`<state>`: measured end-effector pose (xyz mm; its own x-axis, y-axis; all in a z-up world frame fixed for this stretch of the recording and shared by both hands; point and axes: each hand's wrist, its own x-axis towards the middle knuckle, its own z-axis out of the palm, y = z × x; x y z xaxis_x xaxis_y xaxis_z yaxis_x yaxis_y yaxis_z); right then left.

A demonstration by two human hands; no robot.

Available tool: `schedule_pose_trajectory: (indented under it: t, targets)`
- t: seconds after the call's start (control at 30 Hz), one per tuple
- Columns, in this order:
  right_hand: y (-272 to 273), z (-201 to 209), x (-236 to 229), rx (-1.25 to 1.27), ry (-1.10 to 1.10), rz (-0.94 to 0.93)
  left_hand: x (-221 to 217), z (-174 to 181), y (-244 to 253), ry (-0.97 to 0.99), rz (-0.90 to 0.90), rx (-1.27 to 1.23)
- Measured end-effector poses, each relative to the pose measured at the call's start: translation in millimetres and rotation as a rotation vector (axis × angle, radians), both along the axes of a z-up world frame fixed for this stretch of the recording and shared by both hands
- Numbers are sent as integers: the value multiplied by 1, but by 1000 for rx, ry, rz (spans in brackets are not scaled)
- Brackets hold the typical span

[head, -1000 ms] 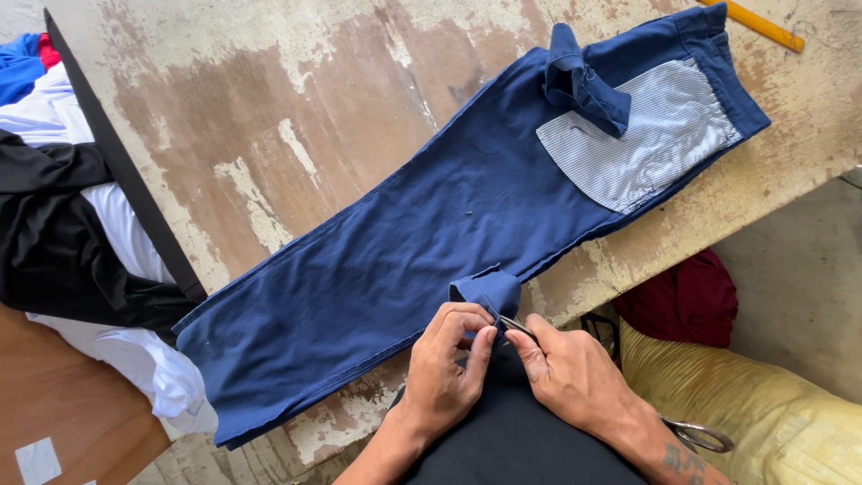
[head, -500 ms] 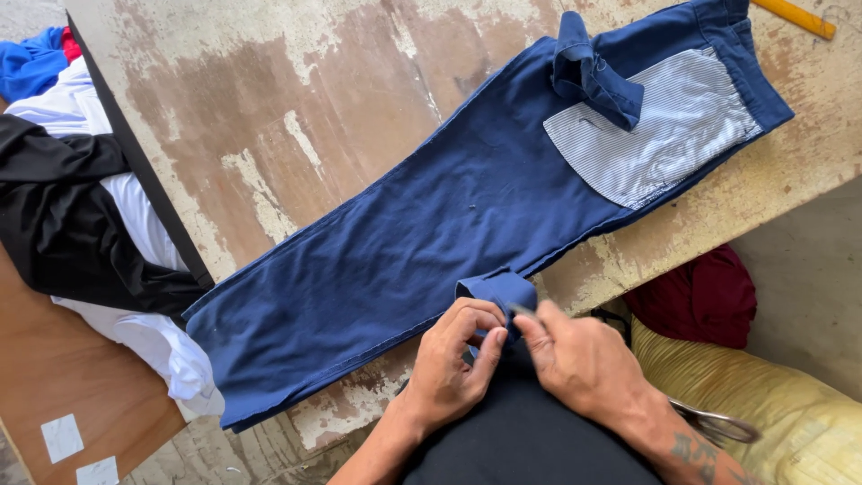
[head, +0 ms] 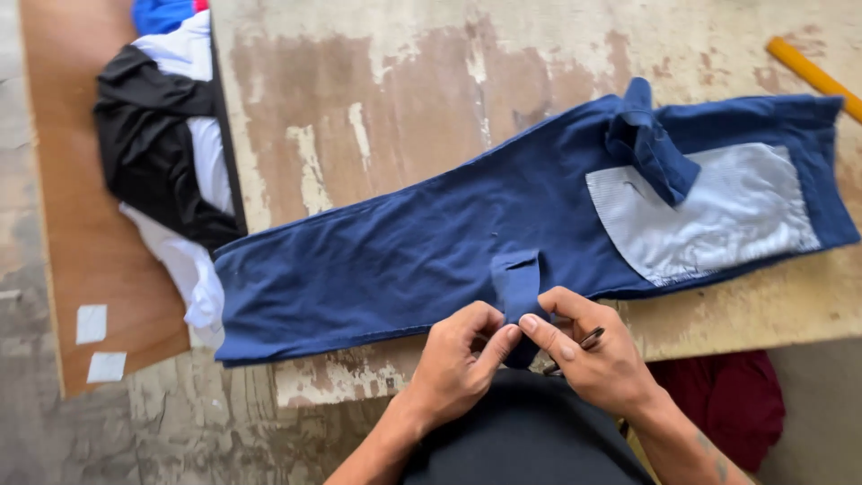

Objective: Trimming excess fabric and loose threads from a pair of blue trousers using scissors.

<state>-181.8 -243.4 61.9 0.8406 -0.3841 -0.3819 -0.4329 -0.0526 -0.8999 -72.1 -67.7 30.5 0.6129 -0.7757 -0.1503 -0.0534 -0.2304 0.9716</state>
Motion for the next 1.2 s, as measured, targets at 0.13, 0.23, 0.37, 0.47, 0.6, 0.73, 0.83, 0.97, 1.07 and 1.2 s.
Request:
schedule_pose_trajectory:
  t: [0.13, 0.23, 0.37, 0.47, 0.6, 0.73, 0.83, 0.97, 1.07, 1.2]
  targets:
    - [-23, -27, -18, -116, 118, 187, -14, 18, -13, -124, -86, -11]
    - [-37, -19, -20, 3, -101, 245, -25, 29, -19, 46, -131, -69]
    - [-48, 7, -21, -47, -140, 171, -55, 58, -30, 181, 24, -231]
    - [-50, 13, -23, -58, -108, 2, -66, 61, -29, 65, 188, -279]
    - [-63, 11, -15, 62, -209, 194, -46, 53, -28, -156, 85, -93]
    - [-73, 14, -7, 27, -395, 425, -30, 58, -31, -305, -35, 90]
    - [-70, 1, -17, -166, -301, 489, -26, 57, -32, -345, -263, 140]
    - [-63, -6, -32, -177, -140, 451, -20, 58, -29, -291, -422, -10]
    - [-53, 4, -62, -11, -120, 426, -42, 62, -29, -87, -396, -145]
    - [-47, 26, -69, -332, -228, 95, -72, 65, -26, -189, -169, -240]
